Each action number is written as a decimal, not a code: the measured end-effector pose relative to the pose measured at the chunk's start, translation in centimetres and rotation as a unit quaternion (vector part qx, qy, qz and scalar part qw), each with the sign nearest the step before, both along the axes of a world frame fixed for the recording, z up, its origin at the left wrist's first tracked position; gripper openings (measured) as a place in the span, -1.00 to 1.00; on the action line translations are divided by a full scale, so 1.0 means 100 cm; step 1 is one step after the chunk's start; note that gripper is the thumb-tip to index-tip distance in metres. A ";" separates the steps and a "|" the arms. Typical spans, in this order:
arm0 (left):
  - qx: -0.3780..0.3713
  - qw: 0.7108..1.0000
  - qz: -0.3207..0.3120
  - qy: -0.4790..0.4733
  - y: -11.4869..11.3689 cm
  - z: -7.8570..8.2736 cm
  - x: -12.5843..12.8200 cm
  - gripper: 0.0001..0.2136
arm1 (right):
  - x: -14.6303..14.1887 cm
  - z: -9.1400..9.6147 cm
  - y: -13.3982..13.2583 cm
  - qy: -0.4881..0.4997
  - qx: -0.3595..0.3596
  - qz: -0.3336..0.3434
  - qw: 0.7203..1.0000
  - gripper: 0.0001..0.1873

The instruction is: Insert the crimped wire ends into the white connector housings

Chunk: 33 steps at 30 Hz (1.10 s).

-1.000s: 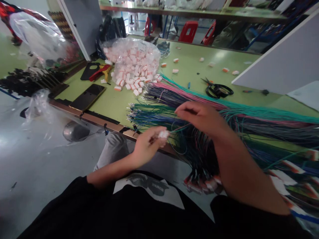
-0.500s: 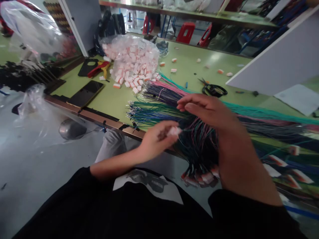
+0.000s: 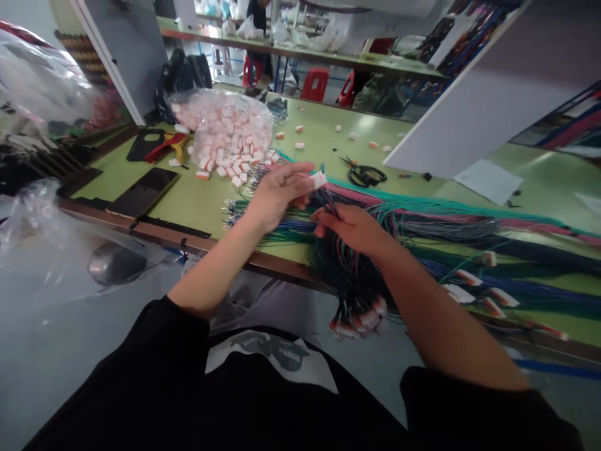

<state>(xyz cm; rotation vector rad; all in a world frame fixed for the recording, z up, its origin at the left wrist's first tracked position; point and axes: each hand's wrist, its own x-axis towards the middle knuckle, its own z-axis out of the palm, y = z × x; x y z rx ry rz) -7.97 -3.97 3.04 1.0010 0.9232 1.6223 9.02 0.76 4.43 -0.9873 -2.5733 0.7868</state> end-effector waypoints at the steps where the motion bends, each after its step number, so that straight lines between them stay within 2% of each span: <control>1: 0.006 0.999 0.038 -0.020 0.001 -0.006 0.010 -0.82 | -0.001 -0.001 0.000 0.021 0.018 -0.028 0.999 -0.63; 3: 0.016 0.997 0.076 -0.012 0.000 -0.017 0.031 -0.81 | -0.005 -0.005 -0.003 0.041 0.057 -0.070 0.995 -0.64; 5: 0.031 0.993 0.091 0.062 -0.004 -0.024 0.048 -0.84 | -0.010 -0.009 -0.007 0.022 0.096 -0.098 0.990 -0.69; 8: 0.042 0.981 0.119 0.150 -0.006 -0.026 0.060 -0.90 | -0.015 -0.014 -0.015 -0.059 0.138 -0.126 0.981 -0.68; 10: 0.038 0.977 0.114 0.175 -0.004 -0.023 0.059 -0.88 | -0.010 -0.013 -0.015 -0.105 0.142 -0.124 0.977 -0.66; 14: 0.041 0.969 0.091 0.227 0.004 -0.017 0.049 -0.82 | 0.014 0.004 -0.003 -0.094 0.111 -0.024 0.989 -0.73; 16: 0.038 0.959 0.076 0.271 0.008 -0.014 0.047 -0.78 | 0.025 0.019 0.002 -0.037 0.109 -0.043 0.992 -0.67; 19: 0.032 0.947 0.012 0.318 0.013 -0.010 0.051 -0.82 | 0.030 0.037 0.000 0.046 0.114 -0.120 0.985 -0.61; 22: 0.040 0.948 -0.036 0.313 0.016 -0.009 0.061 -0.91 | 0.026 0.042 -0.005 0.071 0.127 -0.148 0.978 -0.70; 25: 0.036 0.962 -0.011 0.269 0.017 -0.014 0.073 -0.91 | 0.027 0.035 -0.004 0.093 0.123 -0.208 0.966 -0.73; 29: 0.036 0.968 0.016 0.249 0.020 -0.026 0.085 -0.91 | 0.039 0.025 0.000 0.105 0.088 -0.263 0.955 -0.71; 33: 0.045 0.974 -0.027 0.220 0.029 -0.034 0.092 -0.89 | 0.059 0.025 0.010 0.082 0.014 -0.256 0.963 -0.68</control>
